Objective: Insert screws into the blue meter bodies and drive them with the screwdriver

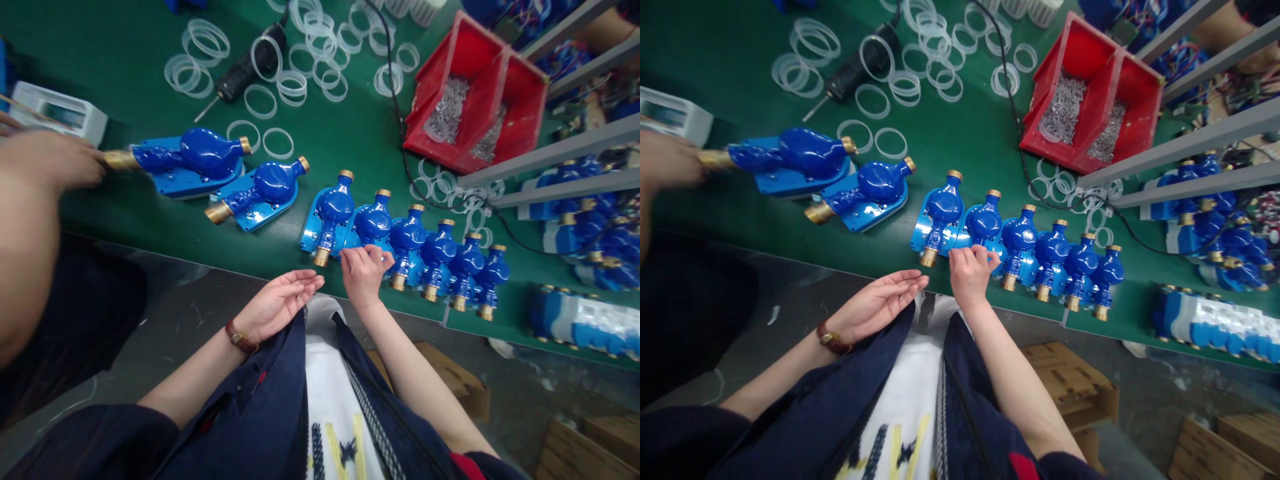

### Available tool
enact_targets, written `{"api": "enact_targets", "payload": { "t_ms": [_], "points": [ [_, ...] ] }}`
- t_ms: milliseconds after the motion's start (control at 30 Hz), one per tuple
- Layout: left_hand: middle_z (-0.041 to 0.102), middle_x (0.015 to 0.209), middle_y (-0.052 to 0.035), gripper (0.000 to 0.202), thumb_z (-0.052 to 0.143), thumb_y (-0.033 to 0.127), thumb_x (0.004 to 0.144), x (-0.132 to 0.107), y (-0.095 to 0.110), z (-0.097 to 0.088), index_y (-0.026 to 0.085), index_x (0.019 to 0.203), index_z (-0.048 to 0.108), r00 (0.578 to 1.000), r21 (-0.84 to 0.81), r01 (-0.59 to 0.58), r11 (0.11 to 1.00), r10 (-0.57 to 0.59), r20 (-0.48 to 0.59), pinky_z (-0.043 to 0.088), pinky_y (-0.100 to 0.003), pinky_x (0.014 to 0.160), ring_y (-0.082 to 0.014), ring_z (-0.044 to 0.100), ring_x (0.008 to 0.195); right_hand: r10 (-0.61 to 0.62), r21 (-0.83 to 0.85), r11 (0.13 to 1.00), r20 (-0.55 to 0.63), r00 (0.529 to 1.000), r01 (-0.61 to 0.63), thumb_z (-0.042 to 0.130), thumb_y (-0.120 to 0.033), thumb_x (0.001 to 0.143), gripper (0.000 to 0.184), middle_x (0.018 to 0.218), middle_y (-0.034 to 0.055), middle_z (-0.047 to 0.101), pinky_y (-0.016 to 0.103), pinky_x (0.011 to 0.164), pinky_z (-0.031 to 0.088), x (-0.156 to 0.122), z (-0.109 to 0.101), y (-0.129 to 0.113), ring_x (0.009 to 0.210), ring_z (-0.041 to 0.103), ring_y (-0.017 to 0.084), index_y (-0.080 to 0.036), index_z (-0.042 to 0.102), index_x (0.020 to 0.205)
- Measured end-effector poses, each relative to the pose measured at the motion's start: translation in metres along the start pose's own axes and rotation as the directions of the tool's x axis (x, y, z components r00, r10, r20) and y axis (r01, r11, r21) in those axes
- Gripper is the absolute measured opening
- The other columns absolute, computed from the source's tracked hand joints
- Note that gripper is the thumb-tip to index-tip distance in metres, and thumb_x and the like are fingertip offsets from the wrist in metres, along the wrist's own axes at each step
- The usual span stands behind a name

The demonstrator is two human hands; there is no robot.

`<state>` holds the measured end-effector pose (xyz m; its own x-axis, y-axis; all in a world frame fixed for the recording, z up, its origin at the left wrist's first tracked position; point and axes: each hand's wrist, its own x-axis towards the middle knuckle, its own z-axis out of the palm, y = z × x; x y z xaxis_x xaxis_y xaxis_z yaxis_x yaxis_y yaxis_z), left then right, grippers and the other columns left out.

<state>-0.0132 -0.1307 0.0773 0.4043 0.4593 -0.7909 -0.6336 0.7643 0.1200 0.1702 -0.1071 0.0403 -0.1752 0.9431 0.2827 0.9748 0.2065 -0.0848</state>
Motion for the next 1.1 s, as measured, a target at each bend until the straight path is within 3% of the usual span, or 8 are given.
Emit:
{"api": "enact_targets", "payload": {
  "t_ms": [133,233,467,600,733,900,1000,1100],
  "points": [
    [0.062,0.116,-0.0169,0.030,0.047,-0.005,0.080,-0.004,0.003,0.000,0.007,0.104,0.061,0.997,-0.044,-0.053,0.998,0.055,0.052,0.049,-0.021,0.091,-0.0185,0.058,0.112,-0.168,-0.050,0.983,0.103,0.980,0.174,0.052,-0.027,0.088,0.017,0.068,-0.0009,0.064,0.037,0.086,0.018,-0.001,-0.010,0.002,0.085,0.046,0.017,-0.021,0.063,0.077],
    [0.062,0.118,-0.0163,0.031,0.048,-0.005,0.081,-0.005,0.002,0.000,0.009,0.106,0.059,0.996,-0.080,-0.081,0.993,0.085,0.038,0.050,-0.021,0.091,-0.0184,0.057,0.113,-0.189,-0.072,0.977,0.157,0.969,0.202,0.051,-0.025,0.087,0.019,0.066,-0.0003,0.061,0.036,0.086,0.020,-0.001,-0.016,0.005,0.085,0.044,0.018,-0.021,0.061,0.072],
    [0.069,0.097,-0.0134,0.021,0.047,0.002,0.086,-0.008,-0.004,-0.003,0.009,0.102,0.059,0.997,-0.086,-0.042,0.995,0.035,-0.075,0.055,-0.014,0.071,-0.0113,0.068,0.084,-0.097,-0.078,0.989,0.279,0.955,0.123,0.049,-0.022,0.086,0.021,0.067,0.0024,0.058,0.037,0.080,0.022,0.007,-0.017,-0.001,0.078,0.042,0.018,-0.018,0.056,0.066],
    [0.069,0.082,-0.0086,0.008,0.052,0.007,0.086,-0.010,-0.007,-0.009,0.013,0.085,0.057,0.983,-0.027,-0.082,0.996,0.077,-0.169,0.052,-0.011,0.056,-0.0077,0.066,0.067,-0.071,-0.041,0.995,0.325,0.943,0.089,0.052,-0.017,0.083,0.016,0.067,0.0024,0.057,0.038,0.081,0.023,0.011,-0.010,-0.010,0.075,0.043,0.018,-0.018,0.056,0.068],
    [0.065,0.070,-0.0031,0.012,0.066,0.016,0.079,-0.012,-0.002,-0.013,0.015,0.072,0.055,0.972,0.057,-0.119,0.991,0.128,-0.195,0.050,-0.012,0.054,-0.0057,0.059,0.057,-0.035,-0.049,0.997,0.325,0.945,0.054,0.058,-0.014,0.078,0.016,0.064,0.0016,0.055,0.040,0.081,0.026,0.014,-0.010,-0.013,0.074,0.044,0.018,-0.019,0.055,0.063],
    [0.058,0.056,-0.0003,0.026,0.078,0.033,0.065,-0.012,0.009,-0.009,0.012,0.069,0.063,0.984,0.198,-0.084,0.977,0.113,-0.141,0.039,-0.010,0.043,-0.0025,0.046,0.046,-0.017,0.292,0.956,0.181,0.983,-0.037,0.052,-0.018,0.085,0.008,0.078,0.0032,0.061,0.033,0.075,0.034,0.012,-0.042,-0.033,0.076,0.049,0.016,-0.019,0.060,0.083],
    [0.066,0.073,-0.0057,0.015,0.073,0.025,0.071,-0.009,0.011,-0.005,0.012,0.078,0.067,0.972,0.131,-0.079,0.988,0.106,-0.212,0.049,-0.017,0.056,-0.0090,0.058,0.061,-0.096,0.537,0.843,0.127,0.987,0.013,0.052,-0.019,0.085,0.014,0.088,0.0048,0.064,0.031,0.073,0.039,0.007,-0.055,-0.053,0.081,0.050,0.016,-0.017,0.059,0.097],
    [0.069,0.089,-0.0098,0.014,0.057,0.018,0.084,-0.007,0.009,0.001,0.011,0.084,0.069,0.963,-0.012,-0.037,0.999,0.033,-0.267,0.053,-0.021,0.066,-0.0119,0.063,0.073,-0.139,0.560,0.827,0.111,0.984,0.054,0.054,-0.020,0.084,0.012,0.091,0.0044,0.066,0.032,0.074,0.039,0.001,-0.051,-0.066,0.085,0.051,0.017,-0.017,0.061,0.093]
  ]
}}
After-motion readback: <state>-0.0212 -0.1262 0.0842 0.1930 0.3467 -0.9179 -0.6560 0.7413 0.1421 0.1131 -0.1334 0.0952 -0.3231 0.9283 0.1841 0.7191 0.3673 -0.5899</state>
